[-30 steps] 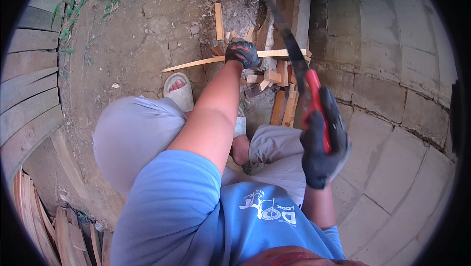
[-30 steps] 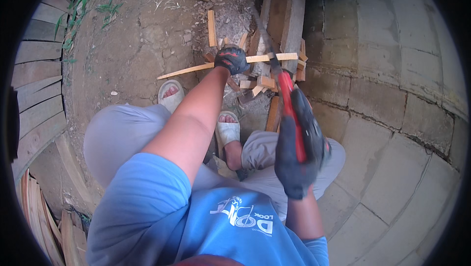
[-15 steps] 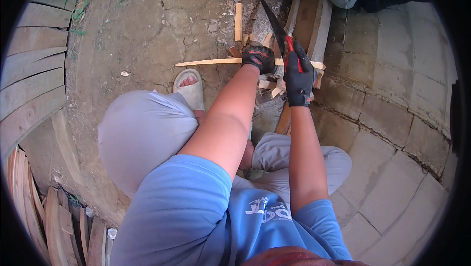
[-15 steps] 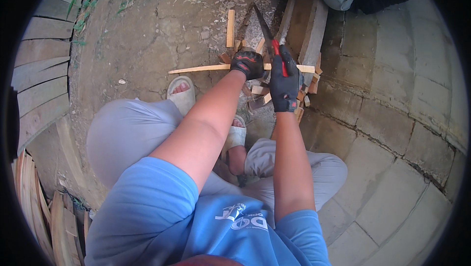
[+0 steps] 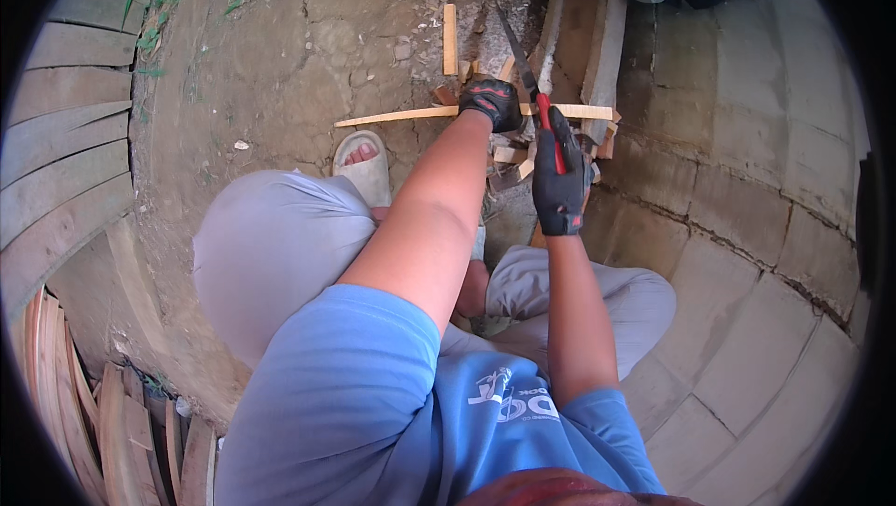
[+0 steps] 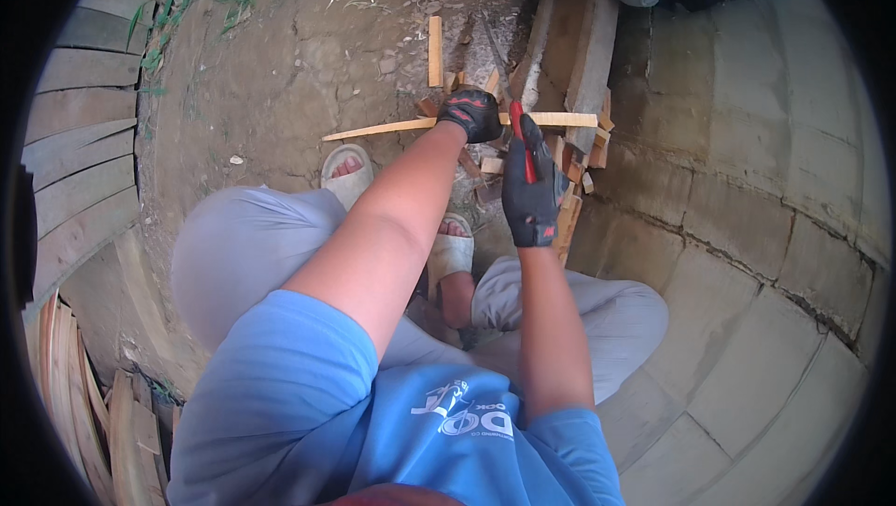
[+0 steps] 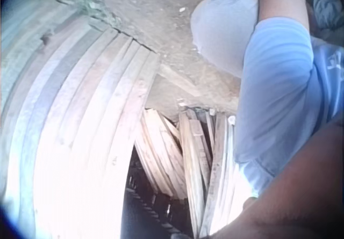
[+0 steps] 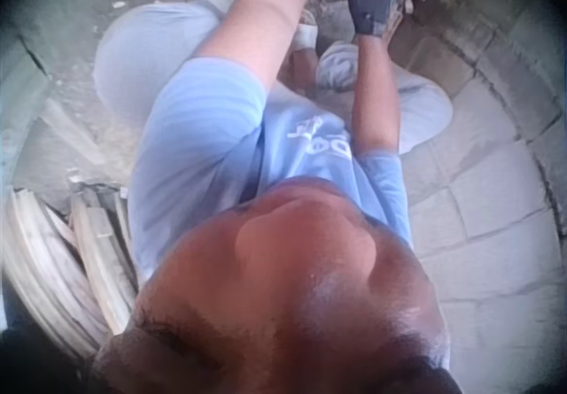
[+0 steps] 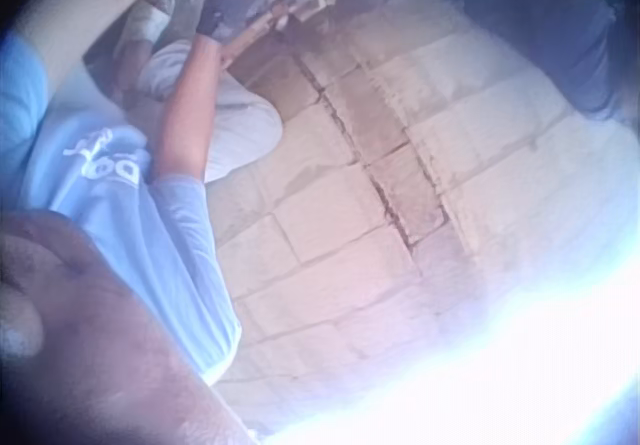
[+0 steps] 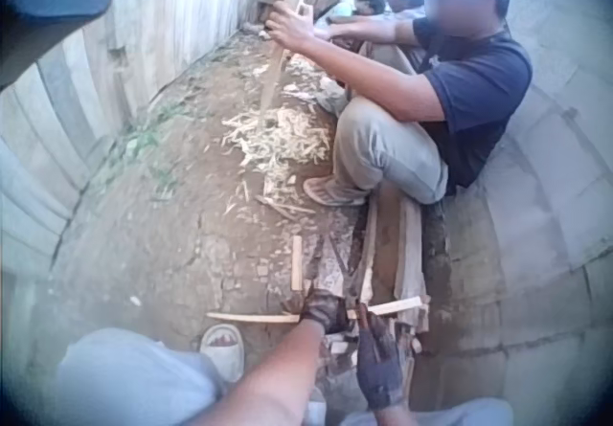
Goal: The person sits on the ground and uses a red-handled machete to split small pieces of wood. They hold the wood with their left hand and strike it with the machete in their right hand, creating smaller wood chips and shavings.
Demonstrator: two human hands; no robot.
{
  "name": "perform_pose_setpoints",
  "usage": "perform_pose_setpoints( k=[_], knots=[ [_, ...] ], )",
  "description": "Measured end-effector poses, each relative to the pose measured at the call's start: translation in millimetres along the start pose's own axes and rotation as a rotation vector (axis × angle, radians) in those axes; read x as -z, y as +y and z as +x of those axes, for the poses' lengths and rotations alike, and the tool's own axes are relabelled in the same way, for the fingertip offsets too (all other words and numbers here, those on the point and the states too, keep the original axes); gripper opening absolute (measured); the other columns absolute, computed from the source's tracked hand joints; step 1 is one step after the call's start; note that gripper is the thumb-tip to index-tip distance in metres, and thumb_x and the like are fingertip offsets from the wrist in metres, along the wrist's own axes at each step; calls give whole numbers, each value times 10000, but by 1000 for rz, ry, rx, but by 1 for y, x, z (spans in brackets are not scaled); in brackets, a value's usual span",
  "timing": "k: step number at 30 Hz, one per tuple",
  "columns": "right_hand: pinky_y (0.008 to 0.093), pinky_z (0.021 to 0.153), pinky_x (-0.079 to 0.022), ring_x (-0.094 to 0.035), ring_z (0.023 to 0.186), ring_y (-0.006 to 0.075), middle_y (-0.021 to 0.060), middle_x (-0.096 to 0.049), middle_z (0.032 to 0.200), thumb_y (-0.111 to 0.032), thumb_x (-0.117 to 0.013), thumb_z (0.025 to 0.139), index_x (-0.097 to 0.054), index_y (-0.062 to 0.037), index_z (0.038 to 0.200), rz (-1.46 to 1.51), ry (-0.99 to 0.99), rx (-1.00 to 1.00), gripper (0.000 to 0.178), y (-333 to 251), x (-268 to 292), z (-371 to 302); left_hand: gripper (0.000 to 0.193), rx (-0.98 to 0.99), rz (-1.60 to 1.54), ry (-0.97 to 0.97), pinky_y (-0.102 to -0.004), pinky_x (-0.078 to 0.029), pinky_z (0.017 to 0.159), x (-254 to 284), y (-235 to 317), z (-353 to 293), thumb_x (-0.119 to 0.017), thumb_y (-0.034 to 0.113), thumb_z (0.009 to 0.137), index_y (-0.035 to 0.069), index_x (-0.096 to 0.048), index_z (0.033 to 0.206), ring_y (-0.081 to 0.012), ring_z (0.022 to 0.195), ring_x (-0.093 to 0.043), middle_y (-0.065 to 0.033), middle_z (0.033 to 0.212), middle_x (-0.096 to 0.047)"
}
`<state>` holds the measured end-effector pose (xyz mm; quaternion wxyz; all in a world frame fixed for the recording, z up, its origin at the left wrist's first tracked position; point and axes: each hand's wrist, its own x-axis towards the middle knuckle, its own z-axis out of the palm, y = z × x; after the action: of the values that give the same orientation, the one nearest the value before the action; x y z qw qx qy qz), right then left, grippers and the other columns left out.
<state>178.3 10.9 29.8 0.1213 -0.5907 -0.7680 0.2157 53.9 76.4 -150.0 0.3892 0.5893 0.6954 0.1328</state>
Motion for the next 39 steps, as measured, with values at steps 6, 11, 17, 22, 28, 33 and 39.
perform_pose_setpoints(
  k=[6, 11, 17, 22, 28, 33, 39],
  knots=[
    [376, 733, -567, -740, 792, 225, 162, -780, 1002, -203, -584, 1069, -653, -35, 1451, -28, 1, 109, 423, 23, 71, -121, 409, 2, 37, -1, -467, -599, 964, 4, -1, -1, -700, 386, 874, 69, -814, 1105, -358, 1093, -752, -207, 1169, -773],
    [334, 623, -531, -665, 630, 150, 114, -744, 864, -145, -583, 1055, -663, -10, 1432, -107, -27, -18, 408, -11, 138, -193, 429, -15, 88, -26, -477, -595, 979, 9, 8, -11, -706, 393, 873, 71, -804, 1139, -350, 1110, -751, -199, 1200, -768],
    [345, 648, -543, -692, 644, 174, 136, -775, 955, -119, -588, 1049, -682, 5, 1400, -162, 10, 106, 384, -26, 125, -190, 417, -2, 66, -10, -474, -593, 983, 2, 4, -5, -702, 390, 882, 73, -798, 1137, -343, 1125, -745, -186, 1192, -769],
    [338, 739, -554, -723, 800, 218, 163, -775, 1108, -83, -621, 1026, -690, -2, 1392, -136, 84, 83, 381, -36, 124, -180, 397, -23, 101, 8, -473, -599, 963, 4, 3, -5, -700, 382, 885, 74, -803, 1114, -346, 1105, -750, -187, 1175, -771],
    [352, 887, -568, -782, 1063, 281, 187, -777, 1240, -50, -663, 1001, -711, -46, 1386, -9, 33, -117, 389, -64, 162, -140, 340, -30, 131, 107, -467, -609, 911, -8, 4, -7, -703, 359, 871, 80, -815, 1029, -342, 1031, -764, -180, 1117, -777],
    [314, 742, -550, -734, 808, 168, 136, -795, 1071, -86, -646, 1013, -714, -40, 1385, 26, -16, -221, 381, -75, 178, -126, 303, -61, 165, 222, -467, -610, 873, -23, 2, -5, -687, 339, 877, 95, -816, 1001, -329, 985, -770, -164, 1068, -782],
    [301, 865, -527, -669, 936, 133, 97, -765, 1100, -105, -601, 1037, -679, 12, 1416, 14, 47, -221, 405, -67, 163, -135, 306, -52, 175, 258, -462, -610, 844, -28, -1, -5, -692, 368, 882, 121, -811, 1017, -319, 961, -772, -141, 1028, -782]
  ],
)
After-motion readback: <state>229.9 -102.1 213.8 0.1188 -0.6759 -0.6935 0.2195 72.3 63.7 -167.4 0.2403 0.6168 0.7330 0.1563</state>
